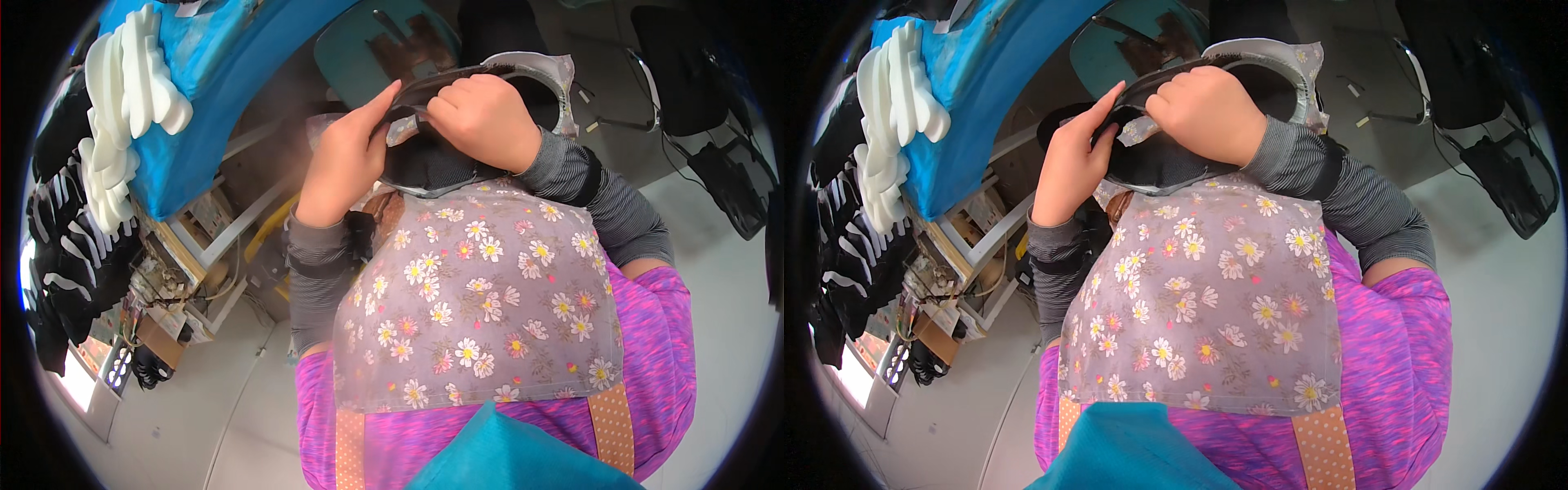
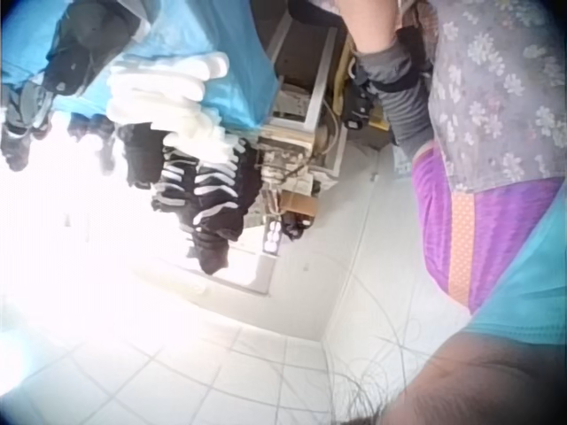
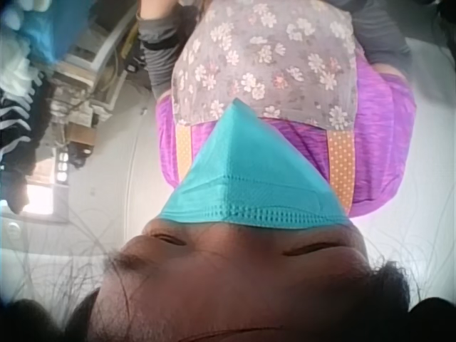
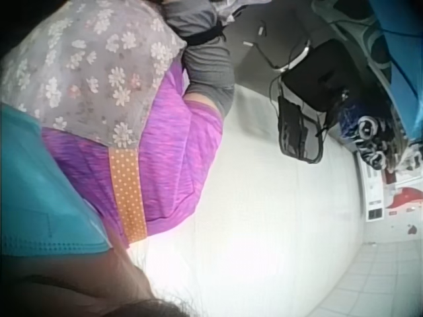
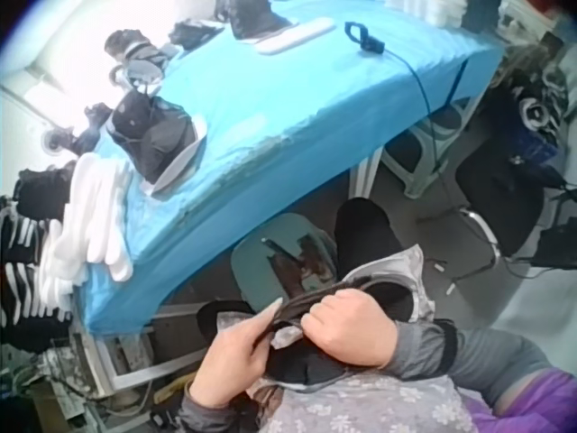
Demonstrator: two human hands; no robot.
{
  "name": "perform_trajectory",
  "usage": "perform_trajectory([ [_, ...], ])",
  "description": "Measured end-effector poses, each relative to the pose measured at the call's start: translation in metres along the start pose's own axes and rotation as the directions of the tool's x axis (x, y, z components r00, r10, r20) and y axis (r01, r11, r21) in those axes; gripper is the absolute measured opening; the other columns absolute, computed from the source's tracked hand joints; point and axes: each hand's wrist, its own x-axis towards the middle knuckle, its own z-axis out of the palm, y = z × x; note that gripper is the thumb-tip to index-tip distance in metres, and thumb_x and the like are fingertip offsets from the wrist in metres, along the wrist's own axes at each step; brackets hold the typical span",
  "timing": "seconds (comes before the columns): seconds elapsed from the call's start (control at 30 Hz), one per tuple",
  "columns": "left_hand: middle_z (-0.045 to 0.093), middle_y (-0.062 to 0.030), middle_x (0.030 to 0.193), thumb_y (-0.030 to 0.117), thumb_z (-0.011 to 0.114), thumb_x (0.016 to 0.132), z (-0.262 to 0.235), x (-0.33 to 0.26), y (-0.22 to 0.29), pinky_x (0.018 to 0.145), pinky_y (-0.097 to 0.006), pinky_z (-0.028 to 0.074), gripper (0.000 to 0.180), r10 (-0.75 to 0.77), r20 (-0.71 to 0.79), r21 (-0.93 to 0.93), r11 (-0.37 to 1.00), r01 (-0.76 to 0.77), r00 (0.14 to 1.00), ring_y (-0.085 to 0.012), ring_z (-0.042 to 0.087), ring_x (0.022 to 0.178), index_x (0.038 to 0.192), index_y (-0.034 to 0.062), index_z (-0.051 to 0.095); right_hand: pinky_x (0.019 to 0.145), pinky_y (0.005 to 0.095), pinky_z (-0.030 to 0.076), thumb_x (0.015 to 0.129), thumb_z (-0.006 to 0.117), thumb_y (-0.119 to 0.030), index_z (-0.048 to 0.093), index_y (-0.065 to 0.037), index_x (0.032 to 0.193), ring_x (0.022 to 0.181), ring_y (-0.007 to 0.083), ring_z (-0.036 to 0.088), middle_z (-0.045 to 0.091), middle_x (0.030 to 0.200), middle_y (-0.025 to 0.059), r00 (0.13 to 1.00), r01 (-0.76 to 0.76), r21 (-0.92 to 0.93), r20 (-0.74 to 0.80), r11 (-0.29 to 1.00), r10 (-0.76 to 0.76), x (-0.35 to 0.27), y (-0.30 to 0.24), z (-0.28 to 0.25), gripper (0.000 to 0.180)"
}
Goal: The person handles a shoe upper and inserts a white foam padding into the interior of the shoe.
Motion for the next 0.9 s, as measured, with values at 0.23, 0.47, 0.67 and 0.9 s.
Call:
perform_trajectory([
  [0.23, 0.065, -0.0216, 0.089, -0.002, 0.061, 0.084, 0.003, 0.0, 0.001, 0.069, -0.031, 0.049, 0.042, 0.057, 0.012, -0.048, 0.997, -0.056, 0.998, -0.0312, 0.062, 0.074, 0.124, 0.0081, 0.062, 0.051, 0.0304, 0.047, 0.077, 0.071, -0.019, 0.057, -0.009, 0.071, 0.061, 0.0191, 0.06, 0.056, 0.065, 0.0029, 0.981, -0.052, 0.059, -0.181, 0.997, 0.062, -0.004, -0.006, 0.01, 0.018],
  [0.47, 0.067, -0.0181, 0.082, 0.014, 0.069, 0.083, 0.005, 0.013, 0.006, 0.063, -0.035, 0.05, 0.02, 0.079, -0.074, 0.263, 0.963, -0.057, 0.994, -0.0332, 0.065, 0.072, 0.1, 0.0047, 0.07, 0.052, 0.0299, 0.047, 0.079, 0.072, -0.033, 0.059, -0.011, 0.073, 0.064, 0.0188, 0.062, 0.059, 0.068, 0.0018, 0.967, -0.179, 0.004, -0.181, 0.984, 0.176, -0.001, 0.0, 0.005, 0.027],
  [0.67, 0.069, -0.0175, 0.096, 0.005, 0.062, 0.087, 0.005, 0.014, -0.001, 0.072, -0.033, 0.051, 0.019, 0.024, -0.131, 0.058, 0.998, -0.017, 0.991, -0.0334, 0.067, 0.082, 0.106, 0.0024, 0.066, 0.072, 0.0335, 0.049, 0.074, 0.072, -0.032, 0.057, -0.01, 0.076, 0.077, 0.0215, 0.06, 0.058, 0.074, 0.0034, 0.991, -0.032, 0.001, -0.128, 0.999, 0.032, -0.001, 0.005, -0.012, 0.026],
  [0.9, 0.069, -0.0179, 0.1, 0.0, 0.058, 0.089, 0.0, 0.01, -0.013, 0.078, -0.029, 0.05, 0.031, 0.017, 0.002, -0.089, 0.996, -0.017, 1.0, -0.0202, 0.068, 0.085, 0.119, 0.0034, 0.063, 0.063, 0.0305, 0.049, 0.073, 0.066, -0.017, 0.057, -0.01, 0.076, 0.067, 0.019, 0.062, 0.056, 0.069, 0.002, 0.995, -0.071, -0.002, -0.065, 0.997, 0.071, -0.011, -0.001, -0.005, 0.012],
])
